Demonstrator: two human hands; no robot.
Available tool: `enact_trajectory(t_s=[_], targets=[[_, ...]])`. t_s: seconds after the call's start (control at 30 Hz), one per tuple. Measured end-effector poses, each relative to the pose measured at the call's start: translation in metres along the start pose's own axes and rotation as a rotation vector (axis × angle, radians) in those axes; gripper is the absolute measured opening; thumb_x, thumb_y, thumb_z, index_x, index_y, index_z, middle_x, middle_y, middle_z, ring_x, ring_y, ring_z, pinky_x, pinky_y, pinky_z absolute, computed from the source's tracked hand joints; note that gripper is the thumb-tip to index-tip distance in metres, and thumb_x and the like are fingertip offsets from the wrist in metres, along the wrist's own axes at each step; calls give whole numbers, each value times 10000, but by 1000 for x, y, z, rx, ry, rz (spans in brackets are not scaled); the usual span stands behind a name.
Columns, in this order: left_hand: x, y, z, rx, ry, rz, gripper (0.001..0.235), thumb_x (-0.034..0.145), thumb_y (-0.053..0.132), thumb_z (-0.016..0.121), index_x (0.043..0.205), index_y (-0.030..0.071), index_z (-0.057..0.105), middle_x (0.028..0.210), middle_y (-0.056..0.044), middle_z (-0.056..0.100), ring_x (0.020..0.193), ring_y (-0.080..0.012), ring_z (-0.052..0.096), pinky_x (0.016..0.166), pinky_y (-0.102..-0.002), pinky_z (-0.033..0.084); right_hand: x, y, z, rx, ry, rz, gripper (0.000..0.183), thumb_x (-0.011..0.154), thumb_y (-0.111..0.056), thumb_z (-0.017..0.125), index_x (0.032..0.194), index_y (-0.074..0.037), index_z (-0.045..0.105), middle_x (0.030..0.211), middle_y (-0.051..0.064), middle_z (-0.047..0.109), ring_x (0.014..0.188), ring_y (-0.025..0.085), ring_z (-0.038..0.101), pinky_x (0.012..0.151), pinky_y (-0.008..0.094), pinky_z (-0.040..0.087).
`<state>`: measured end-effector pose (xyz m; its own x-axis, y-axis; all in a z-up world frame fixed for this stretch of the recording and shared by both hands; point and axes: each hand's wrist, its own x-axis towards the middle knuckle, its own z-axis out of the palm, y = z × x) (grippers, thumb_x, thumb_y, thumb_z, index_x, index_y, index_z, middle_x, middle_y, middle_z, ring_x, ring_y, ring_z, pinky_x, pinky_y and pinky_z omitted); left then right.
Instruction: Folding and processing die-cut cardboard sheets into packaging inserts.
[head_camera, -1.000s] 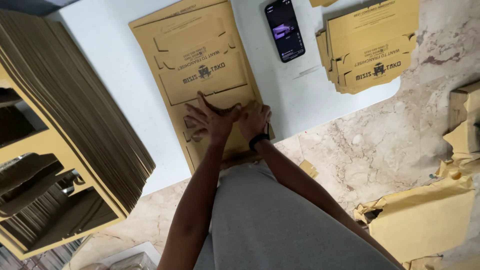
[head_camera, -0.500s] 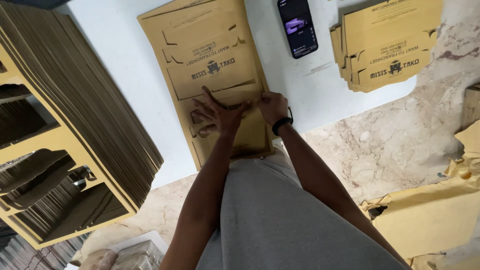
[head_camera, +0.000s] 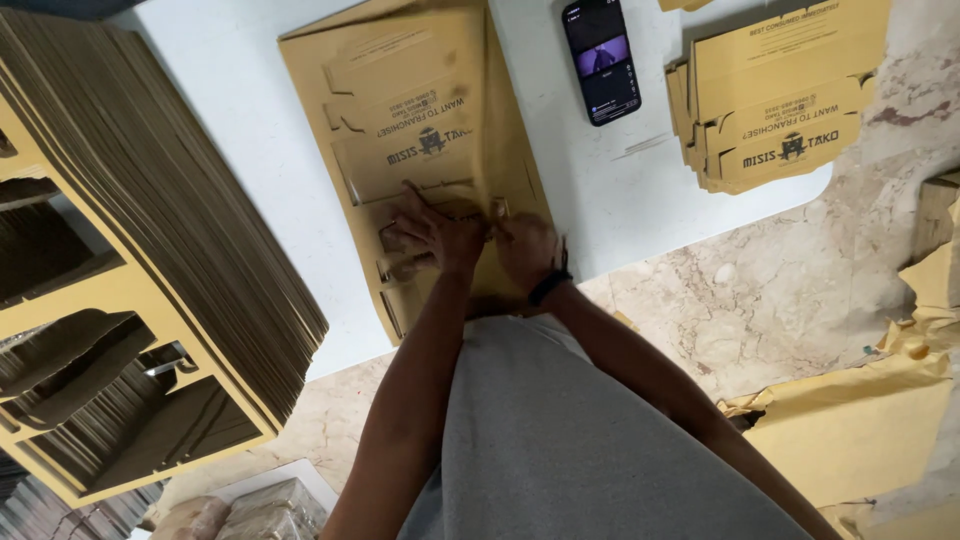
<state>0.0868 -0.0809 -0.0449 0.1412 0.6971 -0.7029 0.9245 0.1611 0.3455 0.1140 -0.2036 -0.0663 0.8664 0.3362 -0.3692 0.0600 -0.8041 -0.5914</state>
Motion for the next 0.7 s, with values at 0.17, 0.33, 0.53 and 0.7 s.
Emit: enact_trajectory(t_s=[0.17, 0.33, 0.53, 0.7], targets=[[-29, 32, -31, -44, -5, 19, 1260, 803, 452, 845, 1610, 459, -123, 1692, -176, -129, 1546, -464, -171, 1105, -806, -82, 12, -4, -33, 53, -102, 33, 249, 989, -301, 702, 1170, -130, 713, 1019, 145, 691, 1009, 339, 687, 840, 472, 591], [-47, 35, -47, -82, -42, 73, 1326, 769, 457, 912, 1627, 385, -97, 1692, -196, -153, 1548, -490, -160, 1132, -797, -59, 17, -34, -83, 50, -349, 222, 479, 959, -190, 584, 1400, -8, 544, 1280, 215, 649, 1209, 399, 626, 1077, 536, 498], [-43, -4, -29, 99, -57, 303, 1469, 604, 548, 997, 1627, 389, -44, 1686, -221, -92, 1526, -540, -100, 1039, -847, -169, 25, 69, -22, 155, -251, 413, 241, 884, -234, 717, 1119, -201, 760, 1035, 79, 770, 1002, 297, 741, 849, 435, 598], [-29, -3, -14, 218, -61, 207, 1524, 614, 517, 994, 1644, 344, -116, 1678, -146, -287, 1512, -488, -263, 1016, -867, -184, 18, 61, -18, 208, -146, 299, 165, 881, -132, 751, 1041, -98, 733, 976, 131, 763, 1005, 345, 730, 822, 476, 580]])
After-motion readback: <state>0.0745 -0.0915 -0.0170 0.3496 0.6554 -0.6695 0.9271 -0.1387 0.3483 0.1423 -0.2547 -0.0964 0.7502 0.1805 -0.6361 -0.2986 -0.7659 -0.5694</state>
